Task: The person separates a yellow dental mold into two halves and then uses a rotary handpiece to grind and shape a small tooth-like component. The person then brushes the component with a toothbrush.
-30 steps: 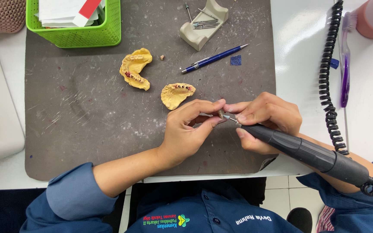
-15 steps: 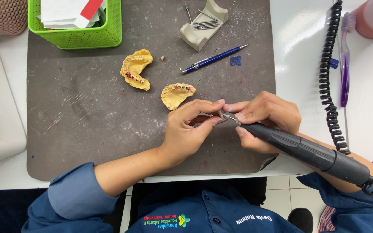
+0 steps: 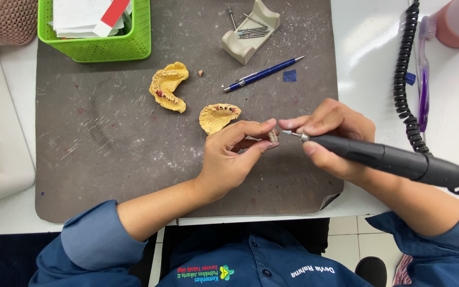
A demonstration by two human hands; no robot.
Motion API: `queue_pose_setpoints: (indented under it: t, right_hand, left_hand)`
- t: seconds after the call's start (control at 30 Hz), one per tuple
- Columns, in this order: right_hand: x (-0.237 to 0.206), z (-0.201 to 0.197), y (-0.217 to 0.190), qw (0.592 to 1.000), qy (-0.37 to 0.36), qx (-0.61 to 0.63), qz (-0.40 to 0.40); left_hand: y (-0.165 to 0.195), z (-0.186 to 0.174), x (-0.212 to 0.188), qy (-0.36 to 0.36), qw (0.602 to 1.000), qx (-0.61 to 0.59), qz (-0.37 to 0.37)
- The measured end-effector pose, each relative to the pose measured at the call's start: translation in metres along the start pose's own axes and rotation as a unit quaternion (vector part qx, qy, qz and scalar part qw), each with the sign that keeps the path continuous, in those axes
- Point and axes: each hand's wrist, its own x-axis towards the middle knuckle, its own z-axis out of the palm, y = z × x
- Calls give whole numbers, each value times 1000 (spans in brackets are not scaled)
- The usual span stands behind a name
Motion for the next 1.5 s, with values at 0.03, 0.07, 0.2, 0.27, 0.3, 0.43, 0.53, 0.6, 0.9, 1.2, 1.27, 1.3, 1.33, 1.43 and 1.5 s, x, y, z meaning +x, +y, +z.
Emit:
queue_pose_setpoints:
  t: [0.03, 0.07, 0.2, 0.27, 0.3, 0.43, 0.53, 0.6, 0.9, 1.2, 1.27, 1.3, 1.33, 1.43, 1.5]
  right_hand:
    - [0, -2, 2, 1000, 3, 28, 9]
    - [0, -4, 5, 999, 15, 36, 10]
    - [3, -4, 19, 996, 53, 75, 11]
    - [3, -3, 23, 994, 61, 92, 13]
    - [3, -3, 24, 993, 64, 96, 14]
    - [5, -7, 28, 993, 65, 99, 20]
    - [8, -10, 32, 993, 65, 91, 36]
    - [9, -11, 34, 993, 60, 87, 53]
    - [7, -5, 31, 991, 36, 105, 71]
    - [9, -2, 29, 993, 42, 86, 70]
    - [9, -3, 29, 997, 29, 48, 56]
    - [8, -4, 29, 999, 17, 20, 48]
    - [7, -4, 29, 999, 6, -9, 40]
    - [2, -4, 32, 988, 45, 119, 88]
    - [2, -3, 35, 971, 96, 195, 102]
  left_hand:
    - [0, 0, 0, 1, 1000, -2, -1]
    - [1, -1, -1, -3, 1000, -7, -6]
    - [3, 0, -4, -13, 999, -43, -26]
    - [3, 0, -5, -10, 998, -52, -40]
    - [3, 0, -5, -5, 998, -50, -47]
    - [3, 1, -6, 5, 998, -49, -41]
    - [2, 2, -8, 12, 999, -41, -29]
    - [3, 2, -10, 21, 999, -14, -46]
    - [9, 3, -12, 51, 997, -9, -65]
    - [11, 2, -15, 50, 996, -18, -76]
    - [12, 2, -15, 49, 995, -30, -77]
    - [12, 2, -15, 47, 996, -34, -73]
    - [13, 1, -16, 45, 996, -39, -70]
    - [14, -1, -20, 42, 995, -44, -74]
    - [14, -1, -22, 42, 995, -57, -64]
